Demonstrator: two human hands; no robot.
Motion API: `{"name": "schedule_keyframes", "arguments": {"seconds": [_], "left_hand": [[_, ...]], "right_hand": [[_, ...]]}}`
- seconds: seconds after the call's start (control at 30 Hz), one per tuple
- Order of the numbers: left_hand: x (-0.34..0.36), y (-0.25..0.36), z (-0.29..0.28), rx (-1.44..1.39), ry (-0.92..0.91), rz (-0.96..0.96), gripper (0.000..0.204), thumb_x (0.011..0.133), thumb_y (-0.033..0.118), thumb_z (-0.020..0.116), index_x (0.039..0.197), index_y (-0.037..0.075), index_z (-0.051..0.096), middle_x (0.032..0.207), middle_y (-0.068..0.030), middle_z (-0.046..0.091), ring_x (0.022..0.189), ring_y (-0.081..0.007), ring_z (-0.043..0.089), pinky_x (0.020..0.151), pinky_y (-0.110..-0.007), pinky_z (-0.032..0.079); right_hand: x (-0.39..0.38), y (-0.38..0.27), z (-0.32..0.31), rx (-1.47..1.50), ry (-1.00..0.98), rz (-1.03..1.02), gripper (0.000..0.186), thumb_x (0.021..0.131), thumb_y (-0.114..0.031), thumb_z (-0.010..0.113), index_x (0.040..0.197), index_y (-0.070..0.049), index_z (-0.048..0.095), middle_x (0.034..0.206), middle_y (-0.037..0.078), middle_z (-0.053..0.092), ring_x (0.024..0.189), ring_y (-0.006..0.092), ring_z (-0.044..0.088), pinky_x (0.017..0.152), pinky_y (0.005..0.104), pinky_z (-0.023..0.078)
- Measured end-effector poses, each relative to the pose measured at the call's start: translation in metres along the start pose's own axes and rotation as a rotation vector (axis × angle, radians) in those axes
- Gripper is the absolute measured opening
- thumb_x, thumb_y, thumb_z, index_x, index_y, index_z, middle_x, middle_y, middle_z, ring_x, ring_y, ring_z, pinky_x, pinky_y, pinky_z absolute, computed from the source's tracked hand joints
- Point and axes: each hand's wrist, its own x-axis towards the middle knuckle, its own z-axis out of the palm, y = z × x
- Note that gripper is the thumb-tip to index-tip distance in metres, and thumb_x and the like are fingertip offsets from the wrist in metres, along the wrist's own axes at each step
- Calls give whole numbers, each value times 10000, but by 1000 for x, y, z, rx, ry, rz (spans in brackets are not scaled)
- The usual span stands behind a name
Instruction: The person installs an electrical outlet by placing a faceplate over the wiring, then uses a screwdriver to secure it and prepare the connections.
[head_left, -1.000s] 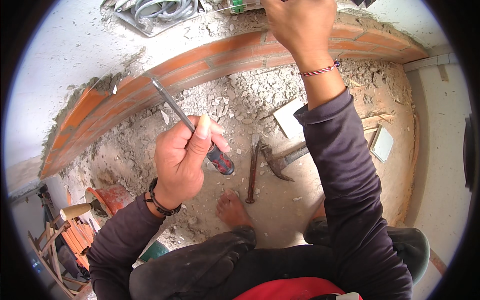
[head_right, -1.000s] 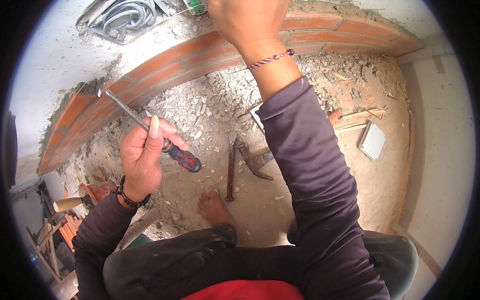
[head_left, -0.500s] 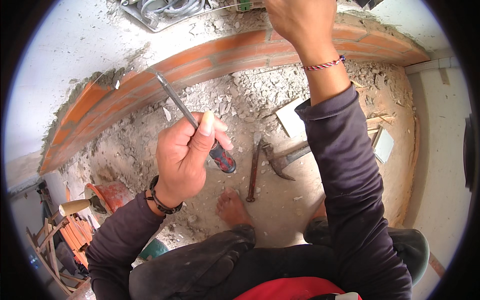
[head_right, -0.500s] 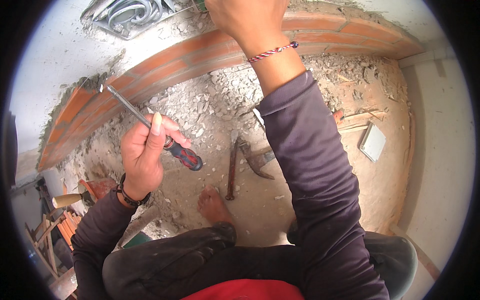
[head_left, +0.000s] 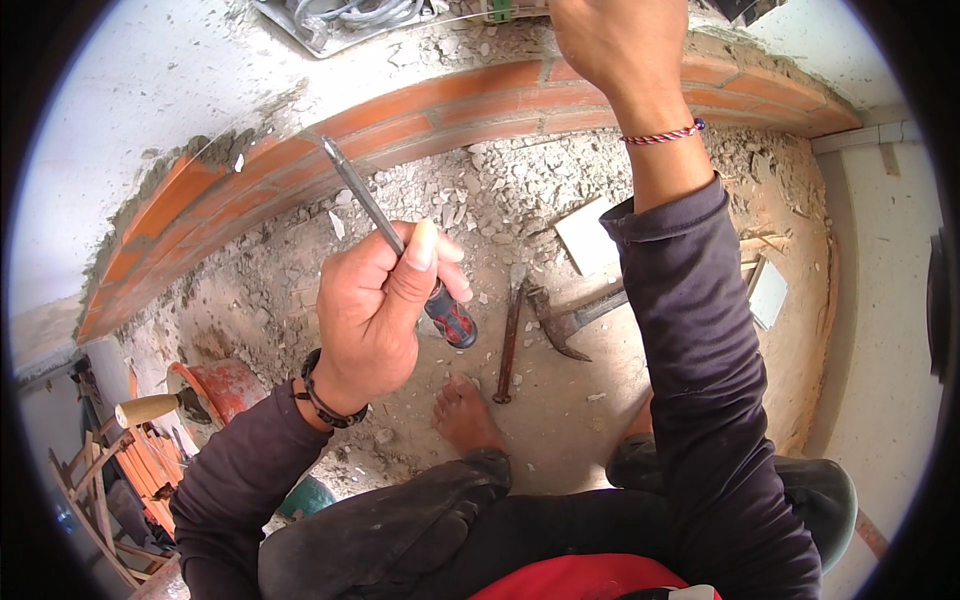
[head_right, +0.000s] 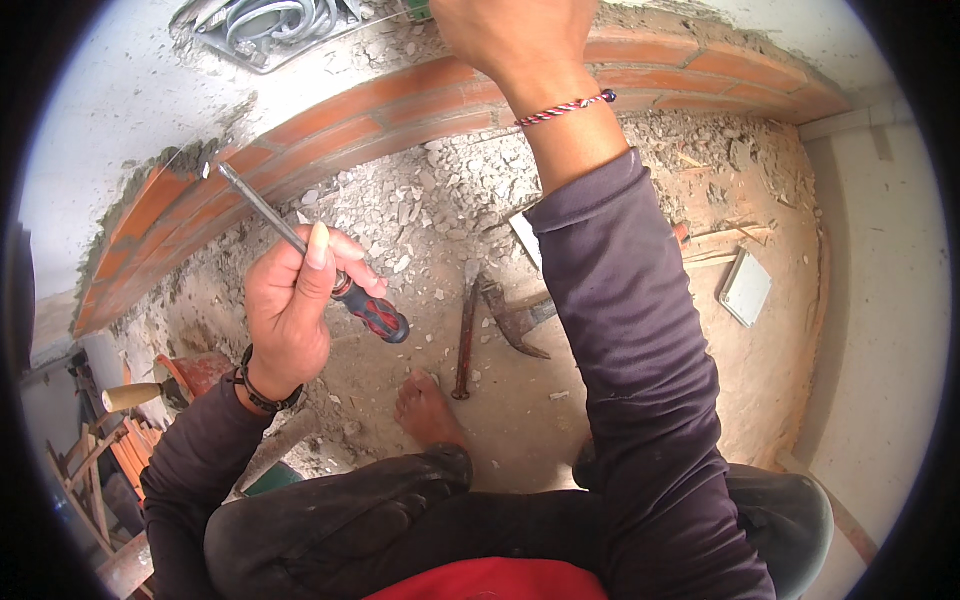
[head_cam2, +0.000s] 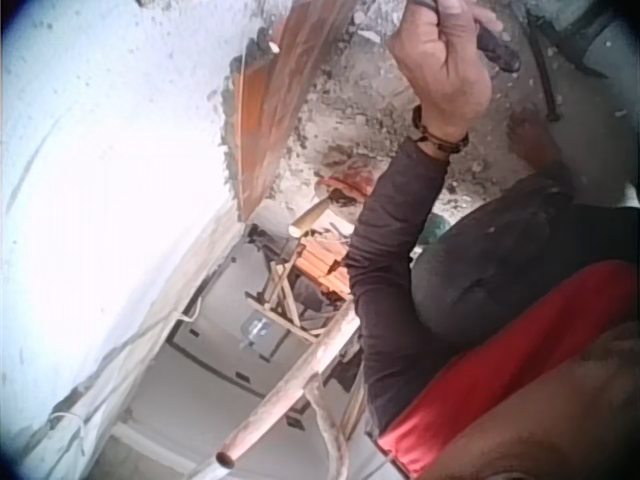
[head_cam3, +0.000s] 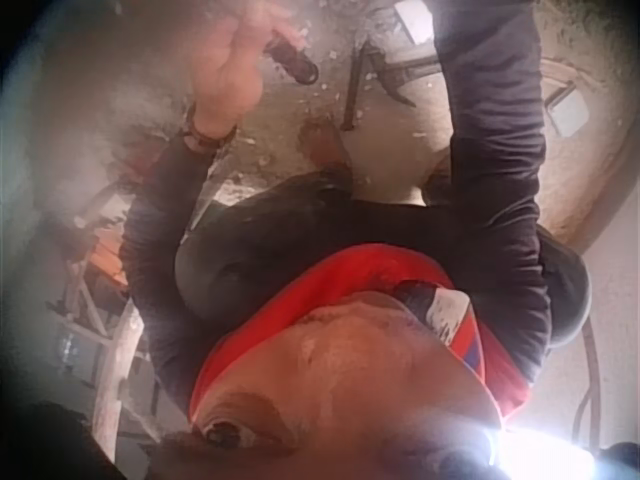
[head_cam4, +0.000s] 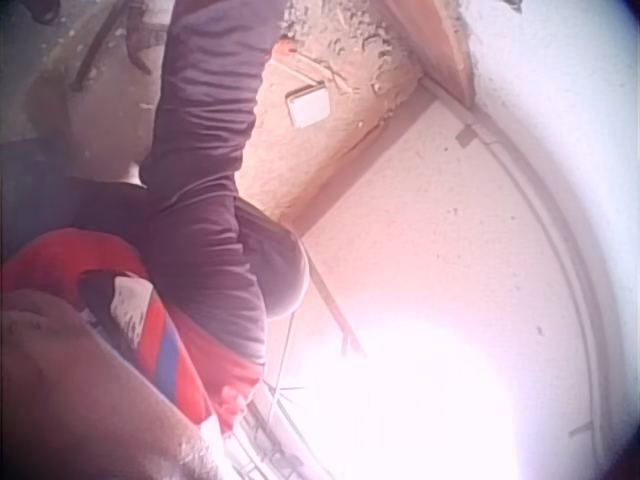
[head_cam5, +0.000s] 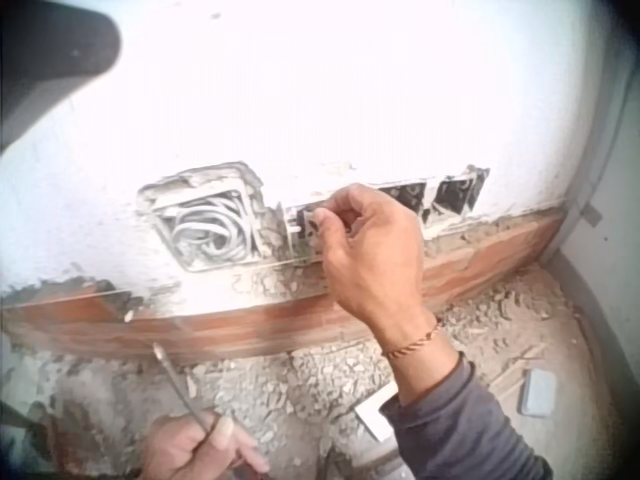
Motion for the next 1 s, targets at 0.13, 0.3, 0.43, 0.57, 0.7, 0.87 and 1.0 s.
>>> {"name": "schedule_keyframes", "arguments": {"seconds": [0.13,0.3,0.43,0.57,0.7,0.87,1.0], "left_hand": [[-1,2,0,-12,16,4,357,1127,279,430,1047,-11,623,843,-103,726,784,-167,710,735,-277,497],[-4,2,-3,-1,12,7,359,1128,283,427,1050,-10,621,838,-100,729,780,-162,708,735,-276,490],[-5,0,-5,-8,10,14,361,1129,282,427,1044,-12,618,833,-102,723,777,-164,704,738,-279,497],[-6,-1,-4,-46,45,28,356,1121,264,452,1014,-25,630,804,-96,711,747,-151,687,710,-276,505],[-5,-7,-1,-93,107,80,347,1108,235,500,973,-40,662,747,-74,704,688,-116,654,651,-266,499],[-3,-3,-3,-62,67,56,346,1115,246,474,996,-30,646,780,-84,706,724,-135,670,687,-272,497],[-2,-1,-6,-34,8,14,354,1129,274,426,1040,-13,615,858,-100,707,792,-170,697,749,-287,502]], "right_hand": [[-1,-1,-1,72,-17,40,84,916,-52,696,879,23,703,714,107,718,655,149,696,613,302,532],[-3,3,4,167,5,44,86,913,-47,699,868,27,701,702,97,707,643,135,677,604,298,519],[1,0,3,-5,33,41,86,904,-48,704,854,23,707,692,100,691,611,143,631,593,303,498],[2,7,6,-37,74,-36,79,898,-61,710,865,10,716,701,101,681,635,158,618,621,318,495],[-1,7,6,-120,98,-98,84,886,-79,728,861,0,714,724,95,676,673,175,615,657,330,496],[-3,10,1,-162,177,-211,126,870,-101,748,929,9,726,718,97,678,659,192,624,650,335,502],[-38,23,-6,-219,396,-189,144,851,-236,826,899,-109,779,626,-22,596,541,86,513,523,266,398]]}}
